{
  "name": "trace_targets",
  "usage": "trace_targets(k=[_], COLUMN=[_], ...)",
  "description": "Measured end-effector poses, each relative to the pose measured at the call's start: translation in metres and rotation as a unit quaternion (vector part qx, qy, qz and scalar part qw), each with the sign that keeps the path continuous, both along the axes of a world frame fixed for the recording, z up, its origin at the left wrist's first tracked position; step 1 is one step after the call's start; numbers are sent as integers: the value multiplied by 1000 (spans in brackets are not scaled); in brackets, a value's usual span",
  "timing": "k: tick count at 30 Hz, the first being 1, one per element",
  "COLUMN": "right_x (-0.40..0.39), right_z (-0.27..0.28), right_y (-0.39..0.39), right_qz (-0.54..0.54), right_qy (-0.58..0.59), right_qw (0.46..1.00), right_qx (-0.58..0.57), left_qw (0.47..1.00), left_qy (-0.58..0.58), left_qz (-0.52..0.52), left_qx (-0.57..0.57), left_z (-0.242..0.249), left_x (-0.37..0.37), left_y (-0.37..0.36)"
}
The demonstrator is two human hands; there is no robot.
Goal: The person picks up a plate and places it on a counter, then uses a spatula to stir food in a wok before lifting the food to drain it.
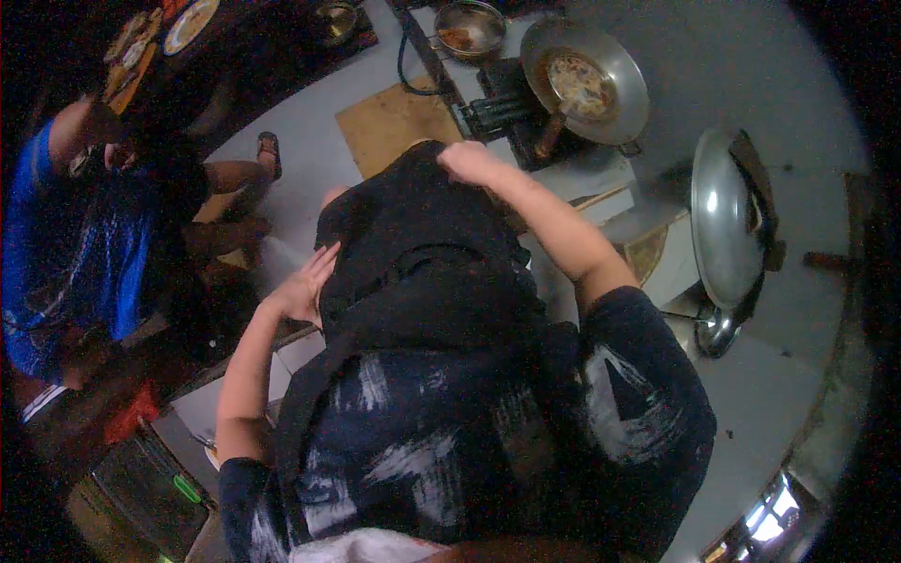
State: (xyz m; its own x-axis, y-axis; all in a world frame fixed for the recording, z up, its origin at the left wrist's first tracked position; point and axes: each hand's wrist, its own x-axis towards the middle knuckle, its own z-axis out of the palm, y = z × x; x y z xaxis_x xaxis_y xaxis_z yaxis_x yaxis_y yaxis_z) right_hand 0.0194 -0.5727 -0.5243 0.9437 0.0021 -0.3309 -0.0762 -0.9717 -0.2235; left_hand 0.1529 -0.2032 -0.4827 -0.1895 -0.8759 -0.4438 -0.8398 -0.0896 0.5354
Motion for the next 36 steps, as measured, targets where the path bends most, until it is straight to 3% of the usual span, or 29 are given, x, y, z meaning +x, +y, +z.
trace_targets(k=[3,8,10,12,16,18,21,22,25,36], right_x=[2,-2,-4,-9,-1,0,-1,-6,-10,-3], right_z=[12,32,10,12,-7,9,26,2,2,15], right_y=[-3,-14,-1,7,-6,-12,-4,-2,6,-2], right_qz=[0,5,4,11,-22,-1,4,10,-8,-3], right_qy=[-18,50,35,-26,-17,36,82,17,-33,-28], right_qw=[1000,997,999,999,1000,999,995,1000,999,999], right_qx=[-9,52,25,27,9,30,56,18,32,29], left_qw=[1000,1000,1000,993,997,992,995,995,999,996], left_qy=[18,19,10,70,55,62,60,59,24,53], left_qz=[11,18,7,2,15,-10,12,10,17,12], left_qx=[0,6,-2,-93,-54,-113,-81,-81,-15,-68], left_z=[-2,-5,-9,-17,-24,-31,-32,-32,-21,-20], left_x=[-1,-6,-3,-1,-1,-2,-2,-1,-2,-4], left_y=[2,-5,-4,2,8,10,14,15,9,15])
